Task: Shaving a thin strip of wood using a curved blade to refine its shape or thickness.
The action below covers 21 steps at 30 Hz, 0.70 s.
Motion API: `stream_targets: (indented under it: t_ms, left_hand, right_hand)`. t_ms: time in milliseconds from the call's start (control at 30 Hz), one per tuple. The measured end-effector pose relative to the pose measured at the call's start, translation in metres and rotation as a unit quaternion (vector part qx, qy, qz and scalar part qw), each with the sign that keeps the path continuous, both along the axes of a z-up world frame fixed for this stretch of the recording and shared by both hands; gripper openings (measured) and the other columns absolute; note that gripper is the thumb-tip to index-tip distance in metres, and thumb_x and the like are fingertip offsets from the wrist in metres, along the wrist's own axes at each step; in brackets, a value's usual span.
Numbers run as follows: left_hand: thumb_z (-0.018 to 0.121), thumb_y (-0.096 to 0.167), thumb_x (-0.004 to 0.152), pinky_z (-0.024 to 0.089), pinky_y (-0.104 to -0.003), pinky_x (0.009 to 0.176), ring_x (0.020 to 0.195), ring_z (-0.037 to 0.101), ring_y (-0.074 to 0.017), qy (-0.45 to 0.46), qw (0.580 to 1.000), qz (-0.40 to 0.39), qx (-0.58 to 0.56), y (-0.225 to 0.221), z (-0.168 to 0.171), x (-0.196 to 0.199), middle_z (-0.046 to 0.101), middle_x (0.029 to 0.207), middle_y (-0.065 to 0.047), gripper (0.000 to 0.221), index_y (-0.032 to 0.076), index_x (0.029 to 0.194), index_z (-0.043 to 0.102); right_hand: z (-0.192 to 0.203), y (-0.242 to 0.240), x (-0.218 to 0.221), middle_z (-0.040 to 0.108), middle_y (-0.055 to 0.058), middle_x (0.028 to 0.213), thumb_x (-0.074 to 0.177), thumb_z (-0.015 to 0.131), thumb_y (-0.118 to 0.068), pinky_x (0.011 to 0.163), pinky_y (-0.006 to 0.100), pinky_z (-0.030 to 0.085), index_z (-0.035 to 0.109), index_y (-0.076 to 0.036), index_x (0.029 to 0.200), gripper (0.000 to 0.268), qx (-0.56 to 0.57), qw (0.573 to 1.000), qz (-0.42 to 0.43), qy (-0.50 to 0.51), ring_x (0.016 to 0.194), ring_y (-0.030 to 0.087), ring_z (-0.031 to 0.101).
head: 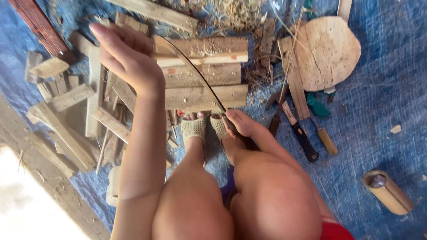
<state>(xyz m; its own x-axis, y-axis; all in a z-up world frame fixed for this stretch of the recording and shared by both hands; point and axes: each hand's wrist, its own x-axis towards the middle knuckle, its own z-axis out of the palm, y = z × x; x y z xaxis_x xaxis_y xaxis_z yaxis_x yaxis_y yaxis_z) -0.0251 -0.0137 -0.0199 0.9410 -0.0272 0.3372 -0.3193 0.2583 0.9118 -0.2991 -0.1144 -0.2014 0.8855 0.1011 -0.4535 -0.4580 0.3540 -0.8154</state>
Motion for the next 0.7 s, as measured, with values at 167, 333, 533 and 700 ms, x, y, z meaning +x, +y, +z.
stream_targets:
  t_ms: [167,333,533,700]
  left_hand:
    - [0.039,0.060,0.099,0.028,-0.027,0.041,0.040,0.026,-0.0100,0.029,0.999,-0.003,-0.024,0.002,0.004,0.002,0.030,0.050,0.002,0.056,0.017,0.063,0.033]
    - [0.042,0.061,0.097,0.025,-0.028,0.039,0.040,0.024,-0.0096,0.029,0.999,-0.021,-0.033,0.003,0.004,-0.001,0.026,0.051,0.002,0.056,0.016,0.065,0.034]
    - [0.042,0.061,0.091,0.031,-0.029,0.030,0.034,0.033,-0.0112,0.054,0.996,0.050,-0.055,0.021,0.039,0.000,0.026,0.047,0.004,0.054,0.018,0.059,0.039]
    - [0.053,0.054,0.092,0.026,-0.031,0.037,0.040,0.019,-0.0101,0.050,0.993,0.002,-0.110,0.053,0.069,0.001,0.022,0.053,0.000,0.049,0.017,0.067,0.031]
  right_hand:
    - [-0.051,-0.006,-0.010,0.052,0.010,0.049,0.109,0.028,-0.048,0.047,0.033,0.045,0.052,-0.004,0.077,0.059,0.002,0.994,-0.060,0.087,0.039,0.021,0.046]
    - [-0.063,0.009,-0.019,0.052,0.009,0.054,0.110,0.030,-0.047,0.048,0.034,0.046,0.051,-0.004,0.076,0.058,-0.009,0.992,-0.075,0.105,0.043,0.020,0.045]
    - [-0.078,0.008,-0.016,0.052,0.007,0.058,0.110,0.033,-0.046,0.044,0.034,0.044,0.049,-0.006,0.080,0.052,-0.029,0.988,-0.098,0.113,0.043,0.018,0.044]
    - [-0.083,0.011,-0.014,0.053,0.008,0.062,0.110,0.036,-0.044,0.043,0.035,0.043,0.049,-0.007,0.086,0.046,-0.039,0.982,-0.127,0.135,0.044,0.018,0.044]
